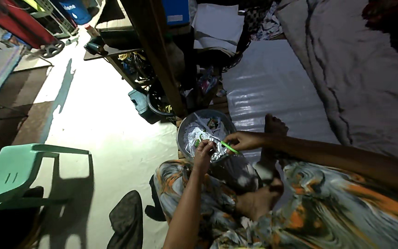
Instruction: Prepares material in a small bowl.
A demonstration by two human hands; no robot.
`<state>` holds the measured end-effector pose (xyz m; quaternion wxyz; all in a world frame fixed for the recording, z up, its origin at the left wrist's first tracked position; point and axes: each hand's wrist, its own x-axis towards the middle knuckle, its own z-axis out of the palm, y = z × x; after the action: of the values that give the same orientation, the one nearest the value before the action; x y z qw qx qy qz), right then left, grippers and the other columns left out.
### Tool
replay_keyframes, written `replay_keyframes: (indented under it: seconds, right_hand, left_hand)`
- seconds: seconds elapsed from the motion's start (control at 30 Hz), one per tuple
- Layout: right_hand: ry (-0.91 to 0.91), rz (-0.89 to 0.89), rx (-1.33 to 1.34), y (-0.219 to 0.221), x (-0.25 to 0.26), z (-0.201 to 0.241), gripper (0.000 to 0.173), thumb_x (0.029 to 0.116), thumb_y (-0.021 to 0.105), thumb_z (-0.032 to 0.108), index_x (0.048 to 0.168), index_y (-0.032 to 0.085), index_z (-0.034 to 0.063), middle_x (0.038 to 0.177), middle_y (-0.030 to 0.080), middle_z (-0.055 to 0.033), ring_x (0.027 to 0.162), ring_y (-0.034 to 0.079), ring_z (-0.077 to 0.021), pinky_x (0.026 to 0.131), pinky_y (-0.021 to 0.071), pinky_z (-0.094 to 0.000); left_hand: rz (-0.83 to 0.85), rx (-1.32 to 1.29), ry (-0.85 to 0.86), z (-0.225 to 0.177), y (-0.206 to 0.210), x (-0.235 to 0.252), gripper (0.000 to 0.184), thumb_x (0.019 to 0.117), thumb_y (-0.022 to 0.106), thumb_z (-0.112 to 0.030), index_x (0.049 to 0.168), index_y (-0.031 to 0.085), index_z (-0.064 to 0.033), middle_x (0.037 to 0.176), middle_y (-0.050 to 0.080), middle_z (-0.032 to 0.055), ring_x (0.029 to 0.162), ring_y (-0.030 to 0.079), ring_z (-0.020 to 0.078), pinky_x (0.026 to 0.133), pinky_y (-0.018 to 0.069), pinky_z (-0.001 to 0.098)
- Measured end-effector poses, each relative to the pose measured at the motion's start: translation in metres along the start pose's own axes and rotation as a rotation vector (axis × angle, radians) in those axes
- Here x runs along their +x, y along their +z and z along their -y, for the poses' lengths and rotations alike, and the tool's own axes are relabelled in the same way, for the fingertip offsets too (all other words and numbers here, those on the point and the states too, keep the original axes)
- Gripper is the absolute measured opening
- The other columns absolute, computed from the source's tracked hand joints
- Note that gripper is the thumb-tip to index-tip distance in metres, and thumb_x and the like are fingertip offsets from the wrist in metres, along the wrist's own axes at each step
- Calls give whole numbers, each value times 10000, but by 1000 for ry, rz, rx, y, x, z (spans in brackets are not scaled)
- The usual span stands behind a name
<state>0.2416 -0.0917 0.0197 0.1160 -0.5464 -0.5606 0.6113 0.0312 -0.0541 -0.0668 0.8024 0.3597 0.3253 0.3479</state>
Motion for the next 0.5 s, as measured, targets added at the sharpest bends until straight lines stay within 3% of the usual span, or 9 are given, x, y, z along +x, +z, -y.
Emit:
replay_keyframes:
  seconds: [0.4,0.5]
  right_hand:
    - [-38,-2,-42,-2,4,-5,371,977,698,146,1278,600,-47,991,668,-111,762,578,-47,739,499,-217]
    - [-60,-13,-68,0,0,-14,366,979,694,148,1275,609,-51,988,675,-125,776,598,-75,747,517,-243]
  left_hand:
    - [-31,96,64,3,-1,2,111,993,495,8,967,599,-18,856,661,1,781,646,70,781,562,254]
    - [-57,249,97,8,-1,-4,121,979,537,6,1075,594,52,928,659,33,813,637,62,796,553,245]
